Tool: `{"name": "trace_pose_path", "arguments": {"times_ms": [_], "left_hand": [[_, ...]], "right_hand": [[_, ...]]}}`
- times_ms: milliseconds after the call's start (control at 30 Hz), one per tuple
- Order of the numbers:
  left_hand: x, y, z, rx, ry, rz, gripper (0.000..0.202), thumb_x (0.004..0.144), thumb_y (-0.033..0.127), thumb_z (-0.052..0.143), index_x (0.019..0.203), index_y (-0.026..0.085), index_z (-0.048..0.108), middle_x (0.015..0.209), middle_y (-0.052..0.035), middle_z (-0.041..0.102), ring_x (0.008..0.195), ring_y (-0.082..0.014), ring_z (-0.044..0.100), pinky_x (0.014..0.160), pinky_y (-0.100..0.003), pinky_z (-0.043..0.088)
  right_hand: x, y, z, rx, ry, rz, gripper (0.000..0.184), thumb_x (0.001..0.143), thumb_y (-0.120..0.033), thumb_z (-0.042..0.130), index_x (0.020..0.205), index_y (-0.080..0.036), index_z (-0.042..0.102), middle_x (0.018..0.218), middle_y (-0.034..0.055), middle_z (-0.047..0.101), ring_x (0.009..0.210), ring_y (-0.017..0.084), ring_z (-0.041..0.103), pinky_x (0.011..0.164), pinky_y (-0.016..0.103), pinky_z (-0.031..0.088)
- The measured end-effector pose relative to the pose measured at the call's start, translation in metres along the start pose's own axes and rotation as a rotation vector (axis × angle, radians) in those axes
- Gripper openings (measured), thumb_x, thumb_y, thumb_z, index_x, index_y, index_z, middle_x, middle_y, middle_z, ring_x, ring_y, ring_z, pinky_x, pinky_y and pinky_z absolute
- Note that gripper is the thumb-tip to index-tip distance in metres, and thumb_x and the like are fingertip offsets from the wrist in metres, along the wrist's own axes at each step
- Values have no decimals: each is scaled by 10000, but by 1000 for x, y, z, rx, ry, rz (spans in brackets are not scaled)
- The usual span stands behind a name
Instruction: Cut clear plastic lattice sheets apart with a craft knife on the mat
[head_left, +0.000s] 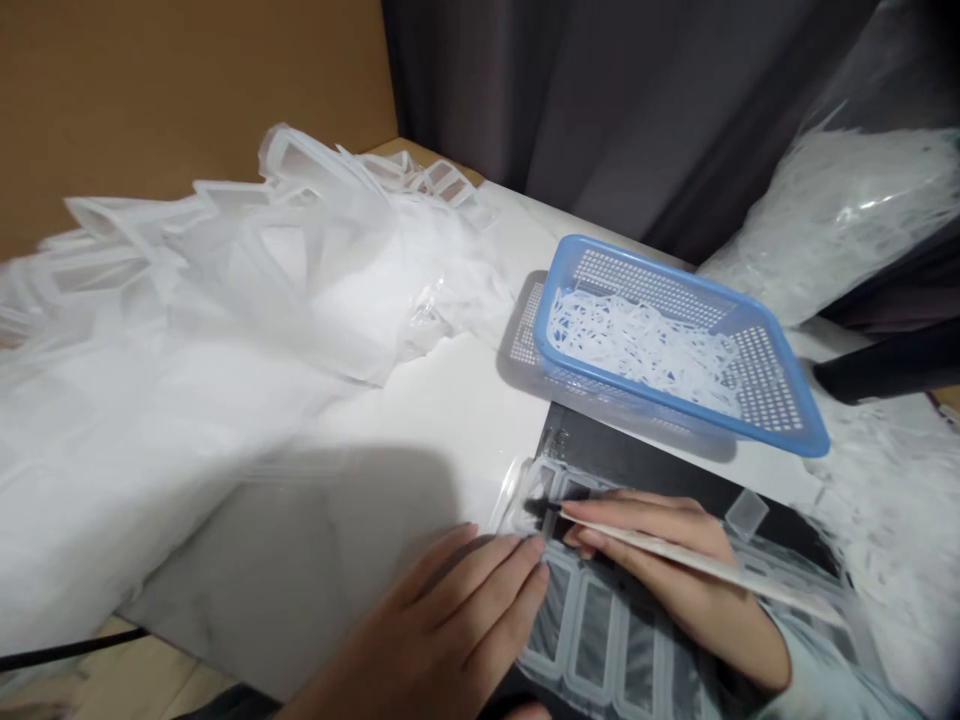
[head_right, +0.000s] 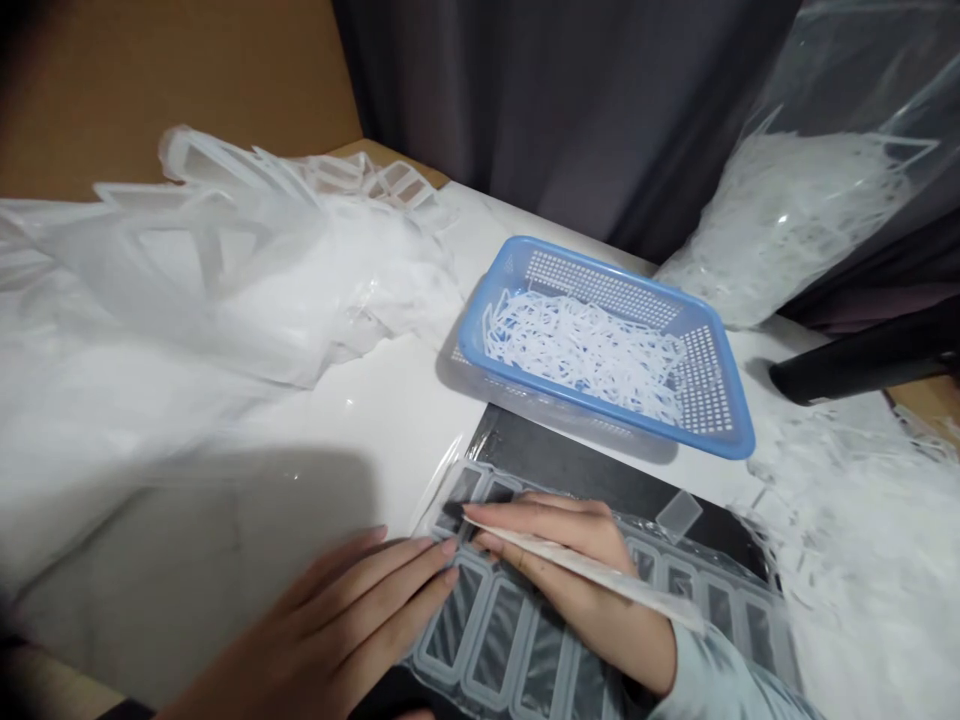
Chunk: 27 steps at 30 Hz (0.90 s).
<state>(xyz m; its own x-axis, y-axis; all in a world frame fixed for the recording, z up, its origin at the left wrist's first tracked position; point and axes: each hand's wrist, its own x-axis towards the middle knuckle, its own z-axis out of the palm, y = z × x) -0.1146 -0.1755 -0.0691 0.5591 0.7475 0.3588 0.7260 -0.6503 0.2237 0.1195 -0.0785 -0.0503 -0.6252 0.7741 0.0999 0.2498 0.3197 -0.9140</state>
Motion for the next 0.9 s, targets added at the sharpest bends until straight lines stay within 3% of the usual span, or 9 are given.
{"name": "trace_pose_path", "arguments": {"times_ms": [100,267,500,700,900], "left_hand": [[1,-1,-2,-8,3,6,413,1039,419,457,1299,130,597,1338,-41,652,1290,-174,511,1173,-323,312],[1,0,-1,-39,-2,-16,375,1040,364,462,1317,142,584,1374,-30,626,1328,-169,481,1213,-326,259],[-3,6,5,-80,-14,-69,395,1022,365,507,1343,144,571,1416,-38,588,1368,-182,443,1237,-348,212],[-2,3,4,-57,-18,-37,416,1022,422,497,1328,155,584,1376,-13,622,1339,-162,458,1211,-310,222],[2,2,3,-32,-37,-38,459,1006,465,508,1337,156,577,1357,-22,633,1298,-187,487,1119,-317,332]], "right_hand": [[2,-2,-3,-8,0,-67,192,933,-155,686,1083,-230,779,946,43,754,810,149,719,704,214,592],[5,-1,-4,-23,-65,-108,162,944,-147,665,1054,-203,770,1041,90,765,961,215,728,836,317,615],[4,1,-3,-37,-109,-105,197,961,-164,648,1122,-213,750,1012,70,772,1019,228,709,857,338,619],[4,0,-3,-165,-177,-257,249,989,-122,585,1215,-171,678,1156,108,739,1102,216,681,968,353,582],[-3,3,-3,-329,-204,-318,244,1041,-219,505,1209,-170,675,1263,119,699,1189,198,629,981,312,569]]}}
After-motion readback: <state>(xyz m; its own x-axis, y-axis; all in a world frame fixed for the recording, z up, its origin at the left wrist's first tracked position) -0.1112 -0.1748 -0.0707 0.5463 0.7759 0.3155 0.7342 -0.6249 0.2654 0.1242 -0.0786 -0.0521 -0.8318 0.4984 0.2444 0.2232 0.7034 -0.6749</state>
